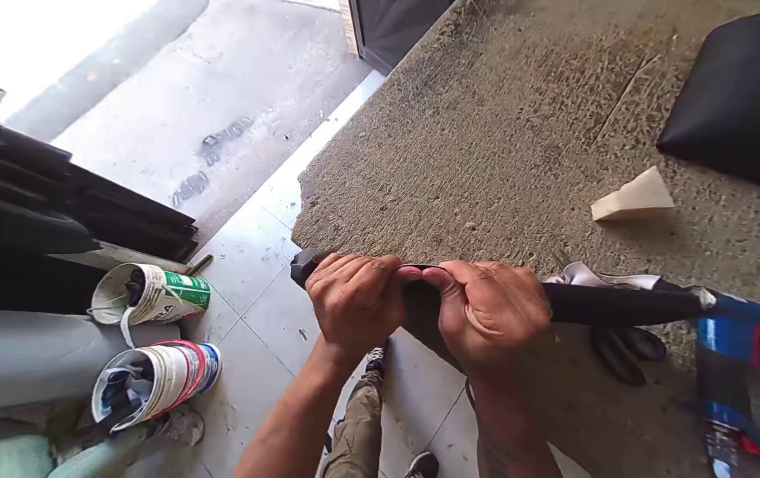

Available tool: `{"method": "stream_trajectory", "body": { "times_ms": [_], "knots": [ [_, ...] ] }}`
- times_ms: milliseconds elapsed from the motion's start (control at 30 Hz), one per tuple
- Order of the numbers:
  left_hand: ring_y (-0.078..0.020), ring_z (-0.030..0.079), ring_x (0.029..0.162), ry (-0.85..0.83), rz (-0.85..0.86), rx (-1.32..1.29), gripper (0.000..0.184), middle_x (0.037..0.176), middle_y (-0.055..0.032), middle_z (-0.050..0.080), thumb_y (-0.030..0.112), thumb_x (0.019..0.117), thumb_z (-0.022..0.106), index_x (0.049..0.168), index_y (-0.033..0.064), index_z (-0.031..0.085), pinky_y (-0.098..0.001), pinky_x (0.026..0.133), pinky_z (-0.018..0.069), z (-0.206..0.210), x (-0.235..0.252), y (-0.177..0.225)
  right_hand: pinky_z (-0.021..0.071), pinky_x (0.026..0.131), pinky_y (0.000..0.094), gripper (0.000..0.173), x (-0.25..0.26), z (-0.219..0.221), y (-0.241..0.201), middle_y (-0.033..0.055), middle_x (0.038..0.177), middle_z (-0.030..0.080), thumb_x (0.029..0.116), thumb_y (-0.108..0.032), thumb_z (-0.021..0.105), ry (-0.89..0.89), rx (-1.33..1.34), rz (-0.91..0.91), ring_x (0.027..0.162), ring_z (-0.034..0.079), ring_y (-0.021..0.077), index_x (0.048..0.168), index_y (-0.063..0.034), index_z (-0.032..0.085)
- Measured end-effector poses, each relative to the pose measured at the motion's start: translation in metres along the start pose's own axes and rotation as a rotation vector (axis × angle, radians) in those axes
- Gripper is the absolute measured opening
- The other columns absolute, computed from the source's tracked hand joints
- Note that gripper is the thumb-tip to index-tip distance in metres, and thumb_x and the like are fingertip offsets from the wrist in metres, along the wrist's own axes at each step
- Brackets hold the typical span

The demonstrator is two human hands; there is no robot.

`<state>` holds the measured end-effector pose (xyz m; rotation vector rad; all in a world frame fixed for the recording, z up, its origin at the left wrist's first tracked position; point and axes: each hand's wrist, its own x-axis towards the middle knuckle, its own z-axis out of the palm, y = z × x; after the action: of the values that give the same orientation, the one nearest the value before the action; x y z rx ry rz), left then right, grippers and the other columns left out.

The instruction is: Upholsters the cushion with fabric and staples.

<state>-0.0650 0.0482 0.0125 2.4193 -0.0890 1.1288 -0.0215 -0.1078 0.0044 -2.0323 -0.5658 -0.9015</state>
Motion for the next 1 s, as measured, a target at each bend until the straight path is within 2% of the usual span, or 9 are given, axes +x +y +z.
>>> {"method": "stream_trajectory", "body": {
  "times_ms": [100,167,233,300,533,600,700,867,1000],
  "knots": [
    [-0.0132,0.067,0.060,-0.148,-0.121,0.065,0.027,0.066,-0.0008,0.072,0.031,0.0940,0.066,0.077,0.0140,0.077,-0.0373,0.059,0.0498,-0.009,0.015,0.009,0.0471,0.069,0.0378,0.028,0.014,-0.005,-0.009,0.0032,0.069,0.072,0.0963,-0.033,0.070,-0.132,-0.048,0.117,0.064,0.065,0.0158,0.080,-0.0110,0.077],
    [-0.0162,0.068,0.063,-0.370,-0.252,0.068,0.020,0.068,0.0005,0.072,0.030,0.0907,0.069,0.078,0.0173,0.079,-0.0451,0.060,0.0512,-0.023,0.026,0.016,0.0485,0.071,0.0410,0.024,0.014,-0.011,-0.018,0.0024,0.073,0.073,0.0959,-0.031,0.069,-0.241,-0.071,0.220,0.068,0.067,0.0168,0.081,-0.0127,0.077],
    [-0.0212,0.070,0.071,-0.637,-0.372,0.034,0.018,0.073,-0.0012,0.074,0.031,0.0922,0.070,0.083,0.0190,0.080,-0.0532,0.069,0.0512,-0.033,0.051,0.019,0.0486,0.074,0.0433,0.020,0.025,-0.016,-0.023,0.0013,0.077,0.074,0.0941,-0.029,0.070,-0.336,-0.087,0.298,0.071,0.068,0.0168,0.082,-0.0136,0.077],
    [-0.0226,0.069,0.073,-0.832,-0.395,-0.003,0.018,0.072,-0.0014,0.072,0.031,0.0919,0.070,0.081,0.0197,0.079,-0.0547,0.070,0.0506,-0.037,0.068,0.015,0.0480,0.076,0.0442,0.018,0.030,-0.021,-0.030,0.0005,0.077,0.074,0.0931,-0.027,0.071,-0.418,-0.105,0.378,0.073,0.068,0.0166,0.082,-0.0141,0.077],
    [-0.0176,0.064,0.062,-1.256,-0.338,-0.230,0.021,0.064,0.0020,0.066,0.034,0.0909,0.072,0.076,0.0206,0.076,-0.0517,0.060,0.0485,-0.017,0.114,-0.024,0.0492,0.078,0.0469,0.013,0.065,-0.016,-0.035,-0.0015,0.073,0.072,0.0881,-0.022,0.076,-0.629,-0.137,0.665,0.071,0.066,0.0149,0.077,-0.0160,0.077],
    [-0.0157,0.062,0.060,-1.348,-0.326,-0.301,0.022,0.062,0.0033,0.064,0.034,0.0908,0.073,0.073,0.0208,0.075,-0.0498,0.058,0.0477,-0.010,0.121,-0.033,0.0501,0.072,0.0480,0.012,0.076,-0.015,-0.036,-0.0022,0.070,0.071,0.0868,-0.023,0.077,-0.723,-0.161,0.749,0.069,0.067,0.0147,0.077,-0.0172,0.076],
    [-0.0107,0.063,0.060,-1.458,-0.352,-0.417,0.020,0.063,0.0060,0.066,0.035,0.0903,0.075,0.075,0.0220,0.076,-0.0464,0.059,0.0512,0.000,0.121,-0.045,0.0503,0.070,0.0499,0.014,0.087,-0.016,-0.038,-0.0020,0.068,0.070,0.0864,-0.023,0.077,-0.827,-0.170,0.853,0.067,0.066,0.0152,0.073,-0.0175,0.075],
    [-0.0042,0.061,0.057,-1.549,-0.494,-0.688,0.017,0.066,0.0044,0.068,0.025,0.0906,0.077,0.077,0.0144,0.076,-0.0293,0.054,0.0522,0.009,0.112,-0.053,0.0485,0.078,0.0489,0.017,0.088,-0.020,-0.033,-0.0015,0.076,0.071,0.0868,-0.026,0.076,-0.957,-0.142,0.844,0.077,0.067,0.0155,0.073,-0.0162,0.075],
    [-0.0021,0.060,0.070,-1.610,-0.484,-0.857,0.017,0.077,0.0055,0.068,0.025,0.0892,0.075,0.078,0.0128,0.075,-0.0264,0.064,0.0501,0.023,0.111,-0.065,0.0468,0.079,0.0492,0.020,0.102,-0.015,-0.029,-0.0010,0.079,0.071,0.0885,-0.030,0.072,-1.099,-0.160,0.943,0.081,0.067,0.0168,0.075,-0.0163,0.076]
  ]
}}
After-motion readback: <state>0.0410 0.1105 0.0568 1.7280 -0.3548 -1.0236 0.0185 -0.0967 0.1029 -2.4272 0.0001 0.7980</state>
